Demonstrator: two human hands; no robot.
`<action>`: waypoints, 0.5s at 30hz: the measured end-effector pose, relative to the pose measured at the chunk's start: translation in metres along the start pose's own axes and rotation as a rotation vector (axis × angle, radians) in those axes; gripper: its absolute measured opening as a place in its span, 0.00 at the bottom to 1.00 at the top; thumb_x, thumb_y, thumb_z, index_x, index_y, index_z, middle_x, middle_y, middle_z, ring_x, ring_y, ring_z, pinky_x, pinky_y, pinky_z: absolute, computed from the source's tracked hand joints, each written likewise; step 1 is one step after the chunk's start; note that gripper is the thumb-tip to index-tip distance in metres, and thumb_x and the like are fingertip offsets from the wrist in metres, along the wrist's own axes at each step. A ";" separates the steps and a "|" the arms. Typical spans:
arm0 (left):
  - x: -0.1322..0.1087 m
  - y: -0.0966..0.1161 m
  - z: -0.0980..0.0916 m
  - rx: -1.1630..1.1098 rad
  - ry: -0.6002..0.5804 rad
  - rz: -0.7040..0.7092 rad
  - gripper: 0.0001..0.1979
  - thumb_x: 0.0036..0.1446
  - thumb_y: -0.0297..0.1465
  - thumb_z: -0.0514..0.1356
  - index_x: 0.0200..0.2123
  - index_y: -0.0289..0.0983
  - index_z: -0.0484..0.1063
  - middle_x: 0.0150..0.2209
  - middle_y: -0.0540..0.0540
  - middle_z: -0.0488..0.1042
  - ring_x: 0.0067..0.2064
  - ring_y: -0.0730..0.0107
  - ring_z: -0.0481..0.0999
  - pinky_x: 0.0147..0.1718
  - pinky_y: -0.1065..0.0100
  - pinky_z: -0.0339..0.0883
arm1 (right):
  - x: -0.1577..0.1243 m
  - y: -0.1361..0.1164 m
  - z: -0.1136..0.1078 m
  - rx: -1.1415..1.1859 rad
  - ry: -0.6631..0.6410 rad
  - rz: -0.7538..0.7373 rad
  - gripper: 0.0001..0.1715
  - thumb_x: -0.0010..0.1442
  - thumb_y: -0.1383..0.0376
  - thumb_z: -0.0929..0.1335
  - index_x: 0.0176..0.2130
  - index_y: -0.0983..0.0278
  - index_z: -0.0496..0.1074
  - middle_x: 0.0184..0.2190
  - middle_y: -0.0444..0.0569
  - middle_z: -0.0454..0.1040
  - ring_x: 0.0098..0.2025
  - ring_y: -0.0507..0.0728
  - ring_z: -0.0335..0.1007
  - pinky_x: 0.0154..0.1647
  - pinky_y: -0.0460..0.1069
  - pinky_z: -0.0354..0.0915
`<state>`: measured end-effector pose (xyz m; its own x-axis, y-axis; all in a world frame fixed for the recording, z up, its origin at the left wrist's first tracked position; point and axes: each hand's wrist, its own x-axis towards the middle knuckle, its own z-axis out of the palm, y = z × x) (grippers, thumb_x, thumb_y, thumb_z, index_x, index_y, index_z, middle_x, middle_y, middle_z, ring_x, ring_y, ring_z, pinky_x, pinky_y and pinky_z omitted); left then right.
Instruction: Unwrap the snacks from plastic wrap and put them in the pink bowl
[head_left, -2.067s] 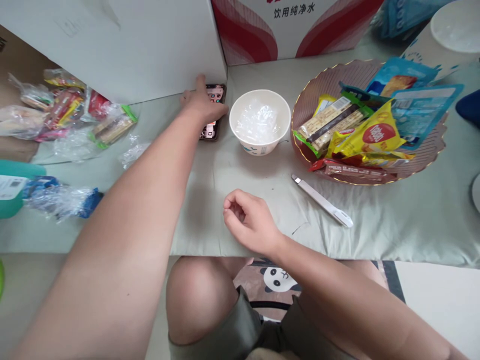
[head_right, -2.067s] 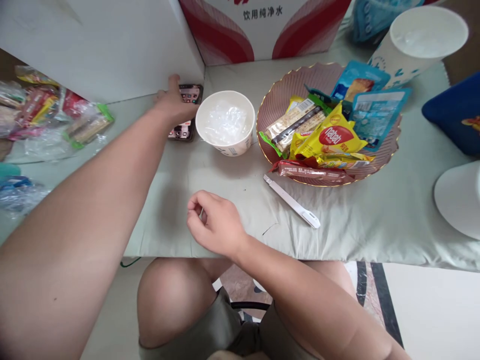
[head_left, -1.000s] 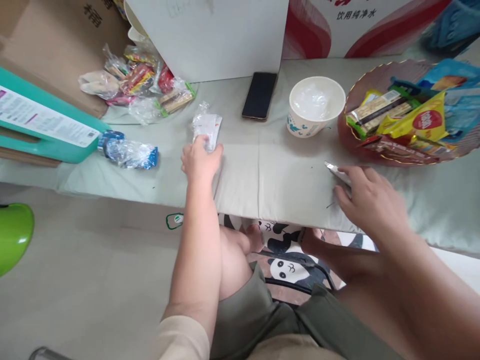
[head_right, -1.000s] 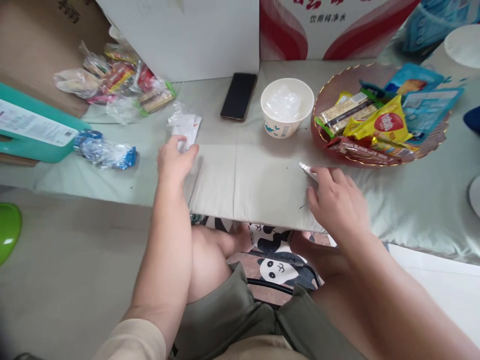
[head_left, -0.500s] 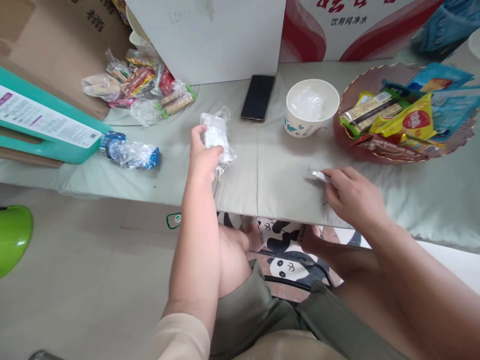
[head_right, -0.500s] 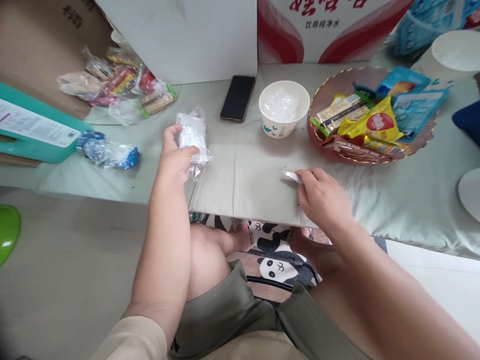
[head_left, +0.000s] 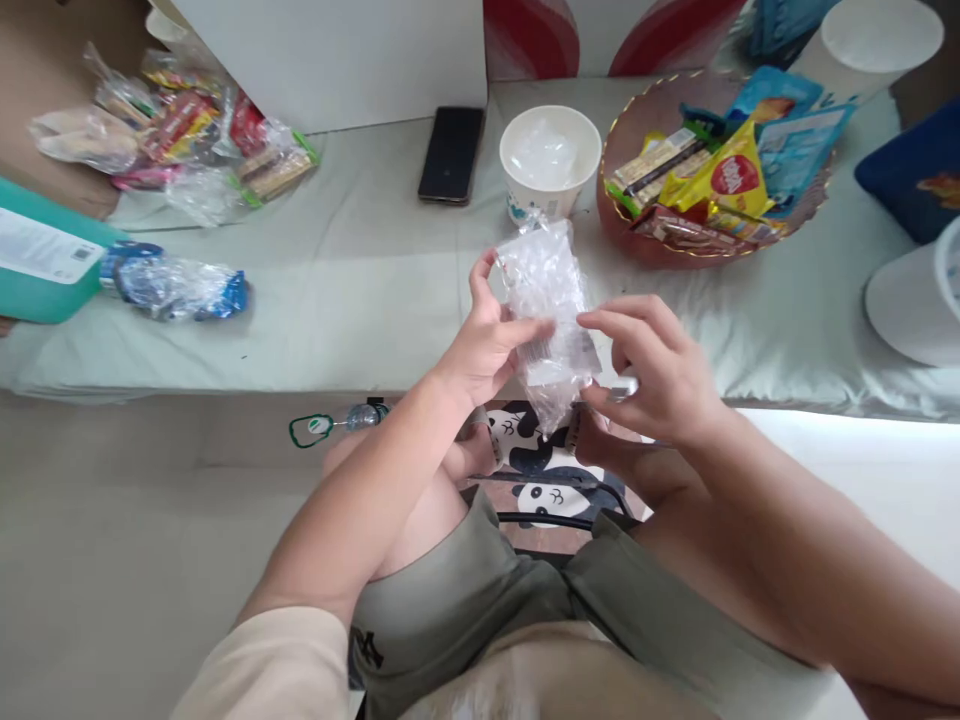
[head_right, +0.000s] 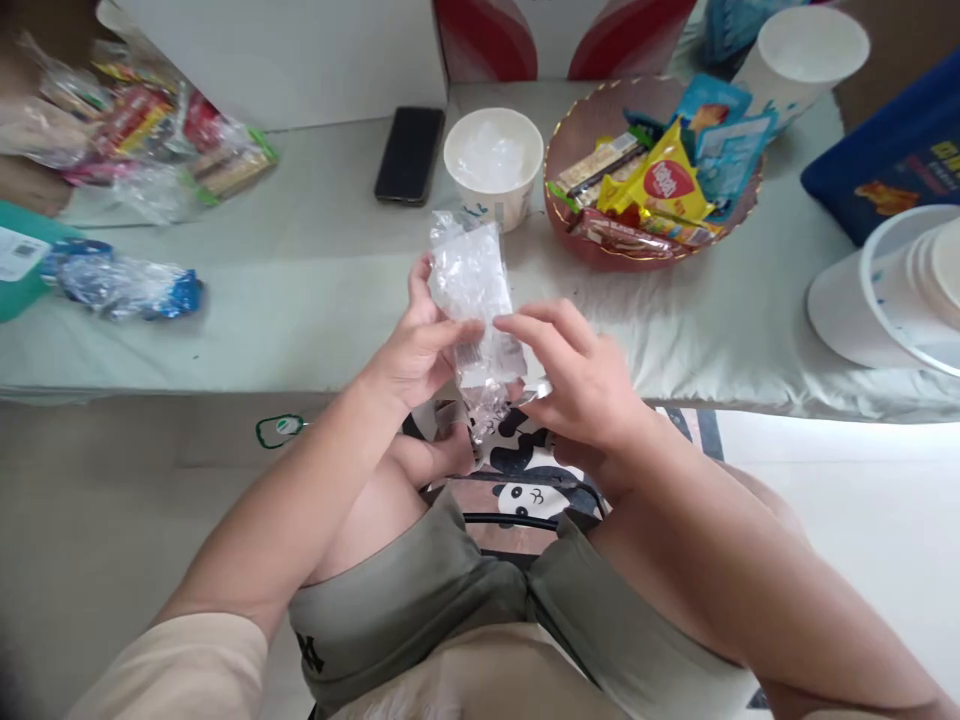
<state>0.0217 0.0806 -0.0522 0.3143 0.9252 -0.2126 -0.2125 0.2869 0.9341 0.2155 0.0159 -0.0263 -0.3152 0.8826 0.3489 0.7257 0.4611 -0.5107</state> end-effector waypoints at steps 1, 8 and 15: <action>0.001 -0.004 0.004 0.029 -0.045 -0.004 0.48 0.55 0.23 0.66 0.68 0.58 0.42 0.54 0.48 0.74 0.49 0.63 0.82 0.41 0.63 0.78 | -0.004 0.002 -0.002 -0.016 -0.040 -0.008 0.31 0.56 0.65 0.70 0.59 0.56 0.71 0.57 0.55 0.74 0.35 0.56 0.74 0.32 0.52 0.70; 0.008 -0.017 0.018 0.218 -0.161 0.100 0.54 0.56 0.20 0.63 0.72 0.60 0.34 0.53 0.47 0.76 0.45 0.65 0.83 0.37 0.65 0.78 | -0.022 0.013 0.000 0.004 -0.107 -0.089 0.32 0.56 0.74 0.67 0.55 0.50 0.78 0.64 0.47 0.73 0.52 0.61 0.78 0.38 0.51 0.75; 0.012 -0.018 0.018 0.213 -0.188 0.075 0.31 0.56 0.24 0.64 0.60 0.49 0.57 0.40 0.51 0.73 0.37 0.71 0.78 0.34 0.69 0.74 | -0.008 0.020 0.006 0.294 0.019 -0.066 0.08 0.62 0.67 0.71 0.39 0.58 0.83 0.54 0.53 0.77 0.50 0.59 0.79 0.44 0.53 0.76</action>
<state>0.0464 0.0819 -0.0664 0.4756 0.8737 -0.1025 -0.0485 0.1424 0.9886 0.2289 0.0185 -0.0437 -0.3427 0.8490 0.4021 0.4948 0.5270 -0.6910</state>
